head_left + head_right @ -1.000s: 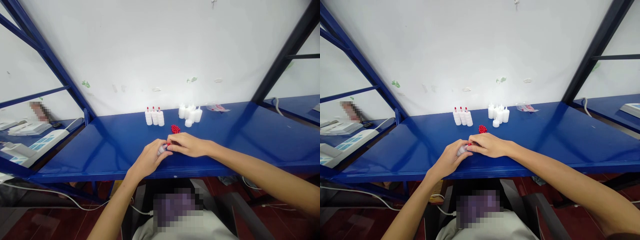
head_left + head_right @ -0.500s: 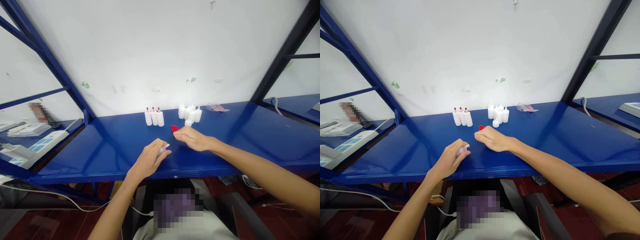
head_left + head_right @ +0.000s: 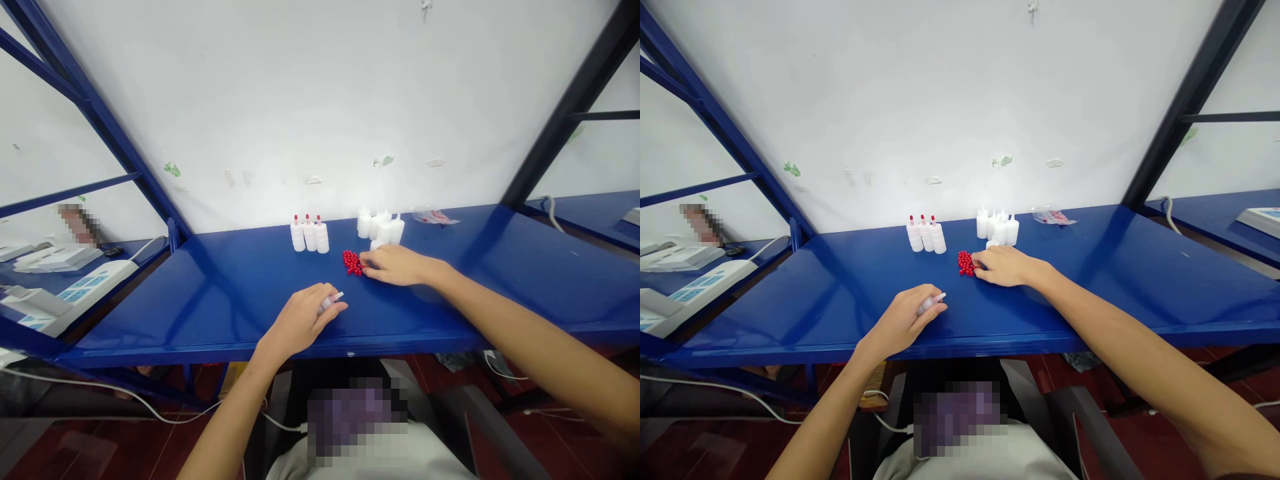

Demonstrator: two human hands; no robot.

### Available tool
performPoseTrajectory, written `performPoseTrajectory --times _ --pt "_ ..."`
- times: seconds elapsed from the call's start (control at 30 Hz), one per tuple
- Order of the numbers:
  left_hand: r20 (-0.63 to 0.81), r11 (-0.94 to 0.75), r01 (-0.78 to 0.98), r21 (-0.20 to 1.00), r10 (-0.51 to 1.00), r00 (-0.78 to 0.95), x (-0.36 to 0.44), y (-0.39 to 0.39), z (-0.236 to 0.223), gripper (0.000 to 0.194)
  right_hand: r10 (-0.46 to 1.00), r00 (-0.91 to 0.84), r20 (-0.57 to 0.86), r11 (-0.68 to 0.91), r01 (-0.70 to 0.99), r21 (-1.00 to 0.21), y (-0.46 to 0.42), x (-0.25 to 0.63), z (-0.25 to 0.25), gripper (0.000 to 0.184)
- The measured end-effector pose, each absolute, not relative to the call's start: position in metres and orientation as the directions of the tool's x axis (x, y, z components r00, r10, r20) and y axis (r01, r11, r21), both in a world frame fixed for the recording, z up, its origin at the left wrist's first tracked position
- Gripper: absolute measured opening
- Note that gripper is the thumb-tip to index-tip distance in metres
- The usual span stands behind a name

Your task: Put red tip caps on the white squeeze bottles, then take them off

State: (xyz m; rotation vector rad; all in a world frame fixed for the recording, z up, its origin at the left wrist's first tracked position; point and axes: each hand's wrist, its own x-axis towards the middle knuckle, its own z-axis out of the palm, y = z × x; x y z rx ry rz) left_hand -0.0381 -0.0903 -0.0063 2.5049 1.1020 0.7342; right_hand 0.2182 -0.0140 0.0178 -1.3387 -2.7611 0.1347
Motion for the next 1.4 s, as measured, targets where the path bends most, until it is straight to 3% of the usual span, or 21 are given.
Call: performPoseTrajectory --times 0.23,0.37,0.53,0.67,0.9,1.1,1.2,1.3,1.4 --pt "0.309 -0.643 0.606 0.469 0.762 0.569 -0.037 -0.091 -0.005 0.031 0.778 -0.629 0.003 0.620 0.767 -0.164 -0.012 0.223 0.018 0.022" --pt "0.319 -0.645 0.600 0.473 0.760 0.565 -0.037 -0.092 -0.005 0.027 0.793 -0.601 0.101 0.609 0.774 -0.175 -0.016 0.220 0.021 0.017" --pt "0.360 -0.656 0.594 0.466 0.753 0.550 -0.038 -0.091 -0.008 0.020 0.633 -0.675 0.381 0.769 0.491 -0.408 -0.037 0.190 0.012 0.032" --pt "0.352 -0.664 0.560 0.495 0.742 0.570 -0.039 -0.091 -0.009 0.026 0.606 -0.673 0.424 0.771 0.367 -0.521 -0.049 0.172 0.002 0.030" --pt "0.326 -0.665 0.558 0.496 0.739 0.590 -0.041 -0.091 -0.009 0.055 0.643 -0.662 0.386 0.681 0.263 -0.683 -0.047 0.180 0.001 0.025" --pt "0.316 -0.664 0.546 0.511 0.735 0.599 -0.040 -0.091 -0.010 0.061 0.607 -0.666 0.433 0.742 0.278 -0.611 -0.050 0.175 0.001 0.023" --pt "0.305 -0.621 0.578 0.530 0.775 0.554 -0.040 -0.092 -0.010 0.062 0.673 -0.554 0.490 0.720 0.339 -0.606 -0.045 0.179 0.001 0.023" --pt "0.294 -0.581 0.599 0.551 0.807 0.512 -0.040 -0.094 -0.010 0.049 0.731 -0.363 0.577 0.671 0.535 -0.513 -0.030 0.195 0.006 0.020" --pt "0.281 -0.564 0.606 0.561 0.818 0.502 -0.041 -0.094 -0.010 0.028 0.706 -0.218 0.673 0.537 0.785 -0.310 -0.012 0.217 0.015 0.014"
